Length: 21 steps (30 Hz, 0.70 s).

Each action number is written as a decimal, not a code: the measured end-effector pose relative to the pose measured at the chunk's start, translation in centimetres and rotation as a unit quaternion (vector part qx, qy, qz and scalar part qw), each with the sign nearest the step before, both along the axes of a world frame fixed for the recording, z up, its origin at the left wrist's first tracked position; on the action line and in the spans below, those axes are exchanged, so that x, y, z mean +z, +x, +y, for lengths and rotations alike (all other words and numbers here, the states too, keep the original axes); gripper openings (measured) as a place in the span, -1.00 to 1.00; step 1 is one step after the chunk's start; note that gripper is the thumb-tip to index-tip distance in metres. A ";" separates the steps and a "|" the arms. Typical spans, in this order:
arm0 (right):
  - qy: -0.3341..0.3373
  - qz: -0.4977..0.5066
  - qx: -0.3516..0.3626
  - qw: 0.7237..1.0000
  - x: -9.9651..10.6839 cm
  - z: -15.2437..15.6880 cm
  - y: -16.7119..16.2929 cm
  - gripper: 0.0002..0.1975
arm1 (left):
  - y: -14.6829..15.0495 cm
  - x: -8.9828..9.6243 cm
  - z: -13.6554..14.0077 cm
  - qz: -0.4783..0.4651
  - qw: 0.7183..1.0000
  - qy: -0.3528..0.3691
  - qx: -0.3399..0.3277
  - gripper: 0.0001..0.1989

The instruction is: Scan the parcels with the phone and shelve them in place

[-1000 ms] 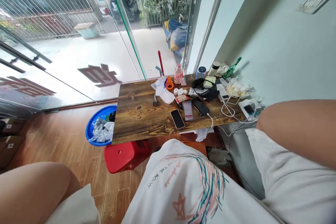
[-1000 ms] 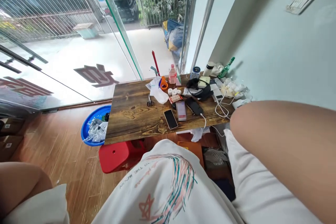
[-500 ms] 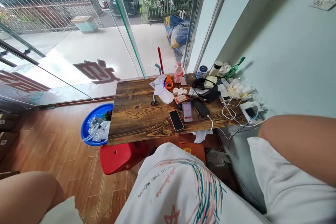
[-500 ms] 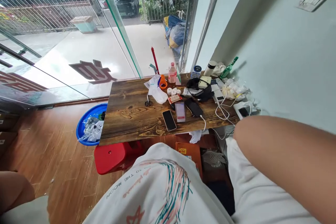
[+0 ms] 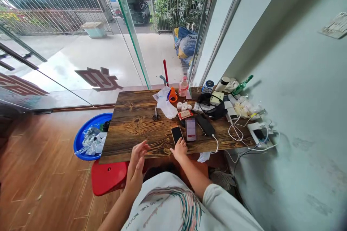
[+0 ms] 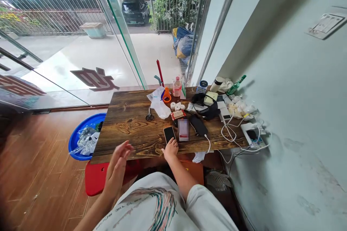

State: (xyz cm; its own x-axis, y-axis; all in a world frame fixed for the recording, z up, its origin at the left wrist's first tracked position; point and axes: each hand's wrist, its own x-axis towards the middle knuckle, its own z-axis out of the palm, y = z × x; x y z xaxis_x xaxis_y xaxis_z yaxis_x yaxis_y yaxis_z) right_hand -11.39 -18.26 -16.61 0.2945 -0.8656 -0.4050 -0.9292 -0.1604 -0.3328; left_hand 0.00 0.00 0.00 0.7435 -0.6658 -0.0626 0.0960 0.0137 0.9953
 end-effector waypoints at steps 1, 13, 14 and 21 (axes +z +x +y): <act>-0.008 0.009 -0.010 1.000 -0.9 0.7 0.4 -0.48 | -0.2 -0.7 0.0 0.027 0.999 0.018 -0.004 -0.44; 0.011 -0.146 -0.026 0.989 -3.0 3.0 0.8 -0.43 | -1.1 -10.5 3.0 0.183 0.967 0.173 -0.044 -0.24; 0.016 -0.186 -0.003 0.982 -2.3 4.1 1.1 -0.39 | -1.2 -10.7 3.3 0.198 0.960 0.194 -0.043 -0.19; 0.085 -0.415 0.171 0.889 6.4 14.9 7.5 0.05 | 1.6 -7.3 8.8 0.323 0.940 0.101 0.052 -0.10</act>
